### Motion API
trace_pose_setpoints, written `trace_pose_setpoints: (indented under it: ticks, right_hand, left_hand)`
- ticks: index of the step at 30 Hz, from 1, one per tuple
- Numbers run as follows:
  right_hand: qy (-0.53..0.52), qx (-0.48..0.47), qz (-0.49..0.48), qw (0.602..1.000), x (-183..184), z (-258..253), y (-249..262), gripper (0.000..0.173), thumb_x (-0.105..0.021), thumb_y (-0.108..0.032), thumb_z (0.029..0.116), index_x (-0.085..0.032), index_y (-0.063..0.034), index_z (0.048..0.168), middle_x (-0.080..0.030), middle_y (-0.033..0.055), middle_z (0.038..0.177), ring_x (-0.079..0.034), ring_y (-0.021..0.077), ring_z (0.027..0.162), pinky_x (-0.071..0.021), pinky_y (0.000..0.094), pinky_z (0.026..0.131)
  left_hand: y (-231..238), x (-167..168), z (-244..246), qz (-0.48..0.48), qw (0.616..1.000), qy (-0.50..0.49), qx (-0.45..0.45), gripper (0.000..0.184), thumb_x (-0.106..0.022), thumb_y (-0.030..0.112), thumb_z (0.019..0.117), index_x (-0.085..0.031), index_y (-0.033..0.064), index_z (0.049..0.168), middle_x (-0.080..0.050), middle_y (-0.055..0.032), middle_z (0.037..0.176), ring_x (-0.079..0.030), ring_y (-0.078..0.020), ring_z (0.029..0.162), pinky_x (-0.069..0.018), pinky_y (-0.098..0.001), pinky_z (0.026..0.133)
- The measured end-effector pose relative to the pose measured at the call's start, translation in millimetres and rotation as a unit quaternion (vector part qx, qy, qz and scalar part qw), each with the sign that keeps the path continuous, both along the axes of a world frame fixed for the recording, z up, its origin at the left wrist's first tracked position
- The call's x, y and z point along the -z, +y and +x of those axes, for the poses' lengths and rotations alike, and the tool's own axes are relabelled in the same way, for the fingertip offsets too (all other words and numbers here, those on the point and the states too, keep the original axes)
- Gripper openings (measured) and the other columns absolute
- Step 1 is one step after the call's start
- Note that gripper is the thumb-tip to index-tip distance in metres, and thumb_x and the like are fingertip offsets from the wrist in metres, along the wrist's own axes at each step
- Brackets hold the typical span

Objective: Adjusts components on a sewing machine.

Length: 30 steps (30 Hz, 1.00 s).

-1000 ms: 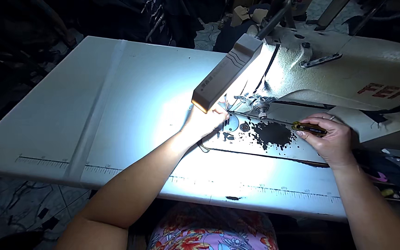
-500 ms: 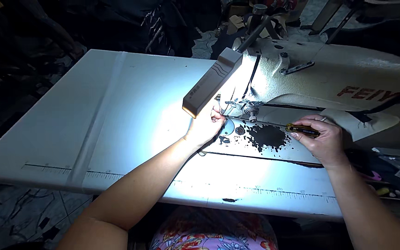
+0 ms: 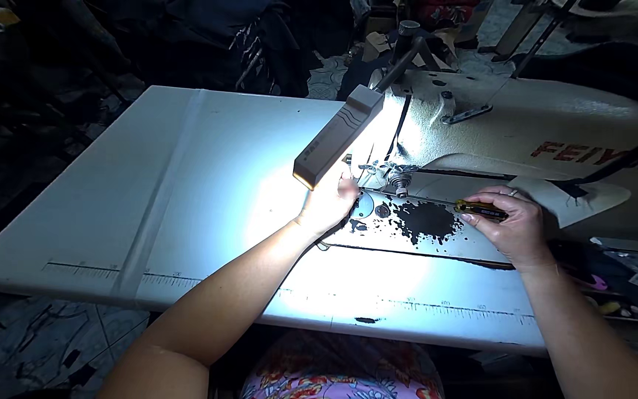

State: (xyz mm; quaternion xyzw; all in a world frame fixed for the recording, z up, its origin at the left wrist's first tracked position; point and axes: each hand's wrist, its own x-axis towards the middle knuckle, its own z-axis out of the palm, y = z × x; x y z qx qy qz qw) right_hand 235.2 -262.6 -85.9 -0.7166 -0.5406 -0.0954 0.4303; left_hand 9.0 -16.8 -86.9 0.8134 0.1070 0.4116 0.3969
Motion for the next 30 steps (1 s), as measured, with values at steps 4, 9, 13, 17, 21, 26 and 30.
trace_pose_setpoints:
  ticks: [4, 9, 13, 17, 21, 26, 30]
  right_hand:
    - [0.001, 0.003, -0.002, 1.0, 0.1, 0.0, 0.3, 0.029, -0.076, -0.01, 0.0778, -0.074, 0.0067, 0.101, -0.068, 0.0189, 0.11, -0.064, 0.016, 0.103, -0.0506, 0.0245, 0.092]
    - [-0.001, 0.002, -0.001, 1.0, 0.3, 0.6, 1.0, 0.029, -0.076, -0.011, 0.0789, -0.074, 0.0063, 0.102, -0.069, 0.0191, 0.11, -0.065, 0.0163, 0.104, -0.0504, 0.0245, 0.093]
    - [-0.017, 0.016, -0.03, 0.999, -2.3, -0.5, 1.1, 0.028, -0.078, -0.005, 0.0781, -0.074, 0.0062, 0.103, -0.069, 0.0225, 0.111, -0.066, 0.0253, 0.104, -0.0523, 0.0353, 0.093]
    - [-0.025, 0.024, -0.095, 0.995, -4.1, -0.2, 1.5, 0.029, -0.083, 0.007, 0.0726, -0.075, 0.0064, 0.101, -0.069, 0.0263, 0.11, -0.066, 0.0366, 0.103, -0.0527, 0.0511, 0.091]
    - [-0.031, 0.014, -0.137, 0.99, -4.1, 1.8, 0.3, 0.026, -0.083, 0.007, 0.0736, -0.075, 0.0053, 0.099, -0.07, 0.0255, 0.109, -0.067, 0.0388, 0.102, -0.0515, 0.0558, 0.09]
    - [-0.016, -0.016, -0.155, 0.988, -8.8, 0.2, 2.1, 0.042, -0.082, -0.01, 0.0753, -0.073, 0.0049, 0.113, -0.065, 0.0271, 0.12, -0.061, 0.0422, 0.114, -0.0456, 0.0595, 0.099]
    - [-0.045, -0.034, -0.115, 0.992, -17.3, -24.2, 25.3, 0.026, -0.075, -0.014, 0.0849, -0.076, 0.0027, 0.105, -0.068, 0.0247, 0.113, -0.063, 0.039, 0.111, -0.0488, 0.0551, 0.097]
  left_hand:
    - [-0.4, 0.1, -0.1, 0.018, 1.0, -0.001, -0.004, 0.019, -0.068, -0.006, 0.0828, -0.053, 0.0016, 0.091, -0.064, -0.0049, 0.078, -0.063, -0.0021, 0.069, -0.052, -0.016, 0.068]
    - [-1.7, -0.1, -0.2, 0.015, 1.0, -0.018, -0.008, 0.02, -0.069, -0.007, 0.0815, -0.053, 0.0015, 0.089, -0.065, -0.0043, 0.077, -0.063, -0.0015, 0.069, -0.0528, -0.0158, 0.069]
    - [-2.3, 0.8, -0.4, 0.01, 1.0, -0.015, -0.012, 0.021, -0.07, -0.006, 0.082, -0.052, 0.0017, 0.091, -0.063, -0.0032, 0.077, -0.062, -0.0008, 0.07, -0.0513, -0.015, 0.069]
    - [-3.2, 0.6, -0.1, 0.003, 1.0, -0.018, -0.021, 0.024, -0.07, -0.006, 0.0814, -0.051, 0.003, 0.092, -0.064, -0.0005, 0.075, -0.062, 0.0008, 0.069, -0.0507, -0.0145, 0.068]
    - [-4.1, -0.1, 0.3, -0.019, 1.0, -0.012, -0.021, 0.023, -0.071, -0.006, 0.0815, -0.053, 0.0012, 0.095, -0.064, -0.0004, 0.075, -0.061, 0.0016, 0.069, -0.0504, -0.0137, 0.068]
    - [-4.0, -0.5, 0.5, -0.024, 0.999, -0.017, -0.022, 0.022, -0.072, -0.005, 0.0809, -0.056, -0.0024, 0.095, -0.063, -0.003, 0.076, -0.061, -0.0002, 0.069, -0.0508, -0.0139, 0.068]
    - [-3.0, -0.3, 0.9, -0.027, 0.999, -0.014, -0.022, 0.017, -0.071, -0.004, 0.0809, -0.057, -0.0017, 0.09, -0.064, -0.0039, 0.075, -0.061, -0.001, 0.067, -0.051, -0.0149, 0.067]
